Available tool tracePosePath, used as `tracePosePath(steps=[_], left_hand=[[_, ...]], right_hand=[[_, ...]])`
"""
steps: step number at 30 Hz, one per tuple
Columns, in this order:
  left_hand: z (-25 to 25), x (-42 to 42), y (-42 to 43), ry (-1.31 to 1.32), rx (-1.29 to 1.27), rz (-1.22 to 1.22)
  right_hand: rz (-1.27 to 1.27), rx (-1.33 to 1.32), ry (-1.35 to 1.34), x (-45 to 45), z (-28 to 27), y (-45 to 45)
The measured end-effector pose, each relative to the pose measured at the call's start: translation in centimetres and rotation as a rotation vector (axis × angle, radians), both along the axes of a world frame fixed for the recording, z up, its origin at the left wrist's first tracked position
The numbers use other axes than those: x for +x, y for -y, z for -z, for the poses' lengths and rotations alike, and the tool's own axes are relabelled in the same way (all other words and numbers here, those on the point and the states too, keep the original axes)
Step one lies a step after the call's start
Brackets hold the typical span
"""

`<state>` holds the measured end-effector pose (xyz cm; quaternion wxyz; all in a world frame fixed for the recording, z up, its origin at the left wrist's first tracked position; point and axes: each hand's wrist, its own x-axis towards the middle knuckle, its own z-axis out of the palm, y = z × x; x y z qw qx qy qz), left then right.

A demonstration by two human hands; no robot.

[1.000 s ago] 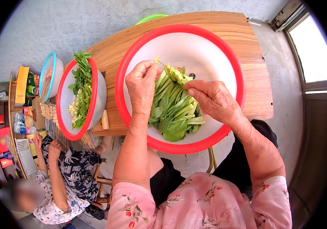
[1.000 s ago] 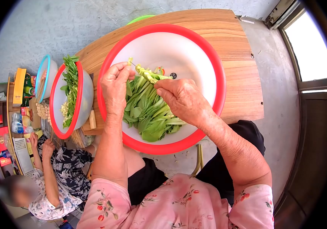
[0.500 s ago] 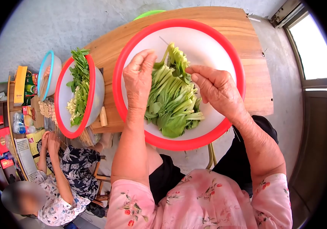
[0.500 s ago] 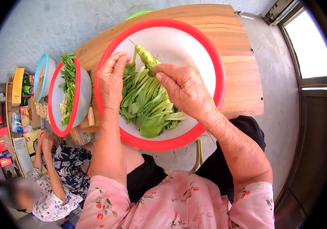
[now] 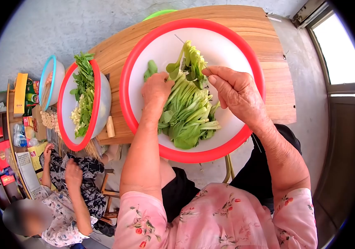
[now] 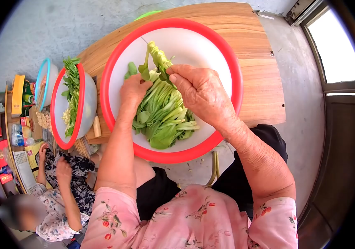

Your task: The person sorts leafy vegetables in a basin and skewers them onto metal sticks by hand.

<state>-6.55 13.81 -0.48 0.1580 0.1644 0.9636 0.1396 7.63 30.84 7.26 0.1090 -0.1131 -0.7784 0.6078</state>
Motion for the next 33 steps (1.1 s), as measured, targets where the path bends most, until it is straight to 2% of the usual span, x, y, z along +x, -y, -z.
tracePosePath(steps=[2,6,8,9,11,24,31,33], left_hand=[[-0.5,0.1,0.4,0.013,0.133,-0.070],[-1.1,-0.2,0.6,-0.103,0.196,-0.094],[-1.0,-0.5,1.2,0.158,0.757,-0.138],[-1.6,-0.3,1.1,0.154,0.758,-0.138],[-3.2,0.6,0.9,0.433,1.059,-0.251],[-4.8,1.7,0.5,0.444,1.162,-0.191],[-4.9,1.8,0.2,0.400,1.105,-0.176],[-4.7,1.7,0.3,0.425,1.172,-0.204]], right_hand=[[-0.001,0.002,0.001,0.1,0.1,0.0],[-0.075,0.033,0.005,0.1,0.5,-0.1],[-0.094,0.045,0.005,0.1,0.5,-0.1],[-0.116,0.045,0.012,0.1,0.5,-0.1],[-0.139,0.046,0.017,0.1,0.5,0.0],[-0.159,0.105,0.043,0.1,0.3,0.5],[-0.157,0.114,0.047,0.1,0.3,0.5],[-0.157,0.111,0.046,0.1,0.3,0.5]])
